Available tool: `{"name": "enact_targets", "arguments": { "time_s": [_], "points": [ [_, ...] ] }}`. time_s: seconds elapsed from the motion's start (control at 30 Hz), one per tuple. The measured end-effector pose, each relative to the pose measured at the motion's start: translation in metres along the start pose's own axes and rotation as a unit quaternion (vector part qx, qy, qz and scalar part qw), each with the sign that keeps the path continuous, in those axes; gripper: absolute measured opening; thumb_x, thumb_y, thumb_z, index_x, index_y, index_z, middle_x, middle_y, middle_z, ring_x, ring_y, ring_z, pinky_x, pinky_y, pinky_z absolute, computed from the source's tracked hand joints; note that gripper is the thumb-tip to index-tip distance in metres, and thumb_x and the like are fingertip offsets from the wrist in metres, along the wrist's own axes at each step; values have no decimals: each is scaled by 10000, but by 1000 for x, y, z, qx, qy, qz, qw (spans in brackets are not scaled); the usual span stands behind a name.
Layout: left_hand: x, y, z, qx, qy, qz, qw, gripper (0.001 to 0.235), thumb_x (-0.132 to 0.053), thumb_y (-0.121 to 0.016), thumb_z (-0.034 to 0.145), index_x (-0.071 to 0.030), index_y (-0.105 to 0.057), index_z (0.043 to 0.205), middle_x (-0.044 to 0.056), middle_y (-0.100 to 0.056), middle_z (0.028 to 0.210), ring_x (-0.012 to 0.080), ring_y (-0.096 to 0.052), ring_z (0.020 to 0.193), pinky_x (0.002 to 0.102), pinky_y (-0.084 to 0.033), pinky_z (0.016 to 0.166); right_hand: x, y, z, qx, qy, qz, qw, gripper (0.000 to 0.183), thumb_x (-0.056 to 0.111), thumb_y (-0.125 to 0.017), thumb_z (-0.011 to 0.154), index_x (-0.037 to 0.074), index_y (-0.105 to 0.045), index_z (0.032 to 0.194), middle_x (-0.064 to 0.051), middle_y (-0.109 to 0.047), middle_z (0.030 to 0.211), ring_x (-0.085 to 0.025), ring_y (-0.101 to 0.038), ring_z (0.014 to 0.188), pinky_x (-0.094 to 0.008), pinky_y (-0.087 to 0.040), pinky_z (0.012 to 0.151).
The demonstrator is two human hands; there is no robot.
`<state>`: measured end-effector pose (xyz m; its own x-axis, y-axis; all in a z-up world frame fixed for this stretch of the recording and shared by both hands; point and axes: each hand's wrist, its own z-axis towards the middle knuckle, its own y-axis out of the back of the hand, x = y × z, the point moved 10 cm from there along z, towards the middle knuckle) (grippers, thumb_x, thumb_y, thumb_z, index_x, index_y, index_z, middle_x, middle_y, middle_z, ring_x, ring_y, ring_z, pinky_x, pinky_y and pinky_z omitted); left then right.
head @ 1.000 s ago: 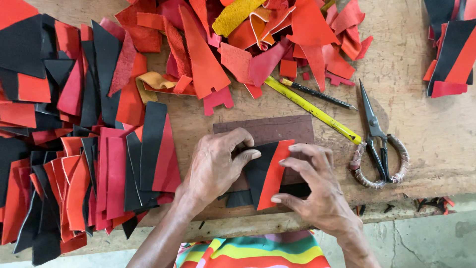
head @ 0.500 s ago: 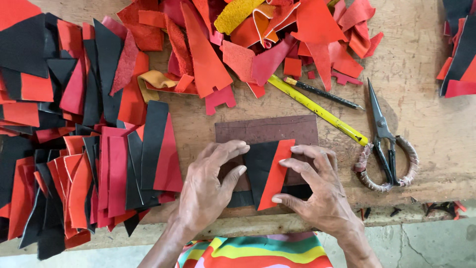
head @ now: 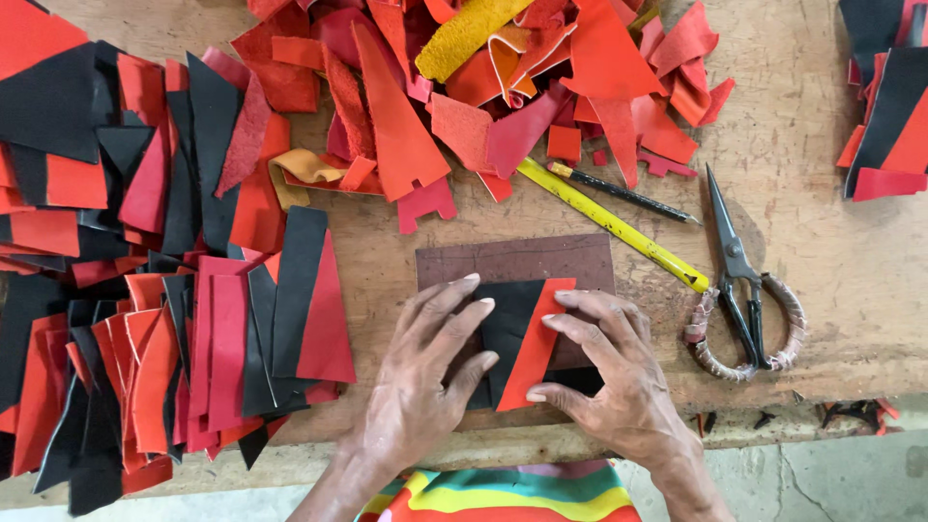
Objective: The person selects red and black material pieces from a pile, aligns them on a template, marks dimensions with a ruler and pencil, and cuts the pieces using scissors. The finished pieces are stacked on the table.
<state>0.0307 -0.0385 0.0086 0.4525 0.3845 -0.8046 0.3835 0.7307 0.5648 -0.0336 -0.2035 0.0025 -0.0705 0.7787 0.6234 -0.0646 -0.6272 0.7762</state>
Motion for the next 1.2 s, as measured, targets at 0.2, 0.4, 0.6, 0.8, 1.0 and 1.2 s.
{"name": "enact_targets", "arguments": {
  "time_s": [0.2, 0.4, 0.6, 0.8, 1.0, 1.2],
  "points": [
    [-8, -7, 1, 30, 2, 51, 998, 481, -123, -772, 825, -29, -628, 1274, 177, -530, 1454, 416, -485, 1332, 495, -443, 1078, -1, 10, 0, -2, 2, 41, 999, 677, 418, -859, 703, 83, -637, 1248, -123, -558, 1440, -361, -487, 1350, -473, -408, 1112],
    [-14, 3, 6, 33, 5, 86, 996, 471, -126, -735, 803, -86, -686, 1270, 159, -518, 1416, 402, -474, 1282, 505, -422, 1054, 9, 12, 4, -26, 2, 83, 996, 505, 362, -797, 826, 87, -646, 1223, -131, -557, 1455, -364, -464, 1409, -476, -381, 1148],
    [-2, 11, 9, 57, 8, 76, 995, 449, -168, -746, 815, -81, -702, 1253, 165, -529, 1371, 409, -478, 1241, 491, -437, 1023, 8, 10, 18, -33, -13, 69, 997, 349, 228, -763, 869, 81, -679, 1175, -94, -643, 1327, -293, -580, 1275, -425, -470, 1062],
    [3, 13, 8, 45, -2, 62, 997, 447, -182, -755, 803, -51, -704, 1228, 172, -543, 1358, 400, -487, 1251, 491, -438, 1032, 1, 37, 88, -101, 63, -69, 991, 286, 25, -680, 945, 94, -689, 1222, -104, -634, 1164, -259, -619, 1094, -373, -552, 929],
    [1, 11, -2, 15, -58, 88, 994, 428, -172, -742, 854, -15, -689, 1249, 164, -524, 1408, 398, -487, 1258, 497, -441, 1041, 3, 25, 179, -43, 174, -143, 973, 521, -102, -701, 737, 71, -716, 1228, -156, -570, 1139, -350, -573, 1013, -405, -521, 893],
    [-4, -13, -14, 55, -101, 161, 980, 557, -112, -686, 788, -78, -648, 1343, 158, -455, 1545, 392, -414, 1409, 563, -335, 1123, -1, 27, 193, -27, 160, -61, 985, 355, -65, -757, 790, 73, -716, 1114, -87, -638, 1075, -314, -610, 1064, -405, -521, 889]
  ]
}}
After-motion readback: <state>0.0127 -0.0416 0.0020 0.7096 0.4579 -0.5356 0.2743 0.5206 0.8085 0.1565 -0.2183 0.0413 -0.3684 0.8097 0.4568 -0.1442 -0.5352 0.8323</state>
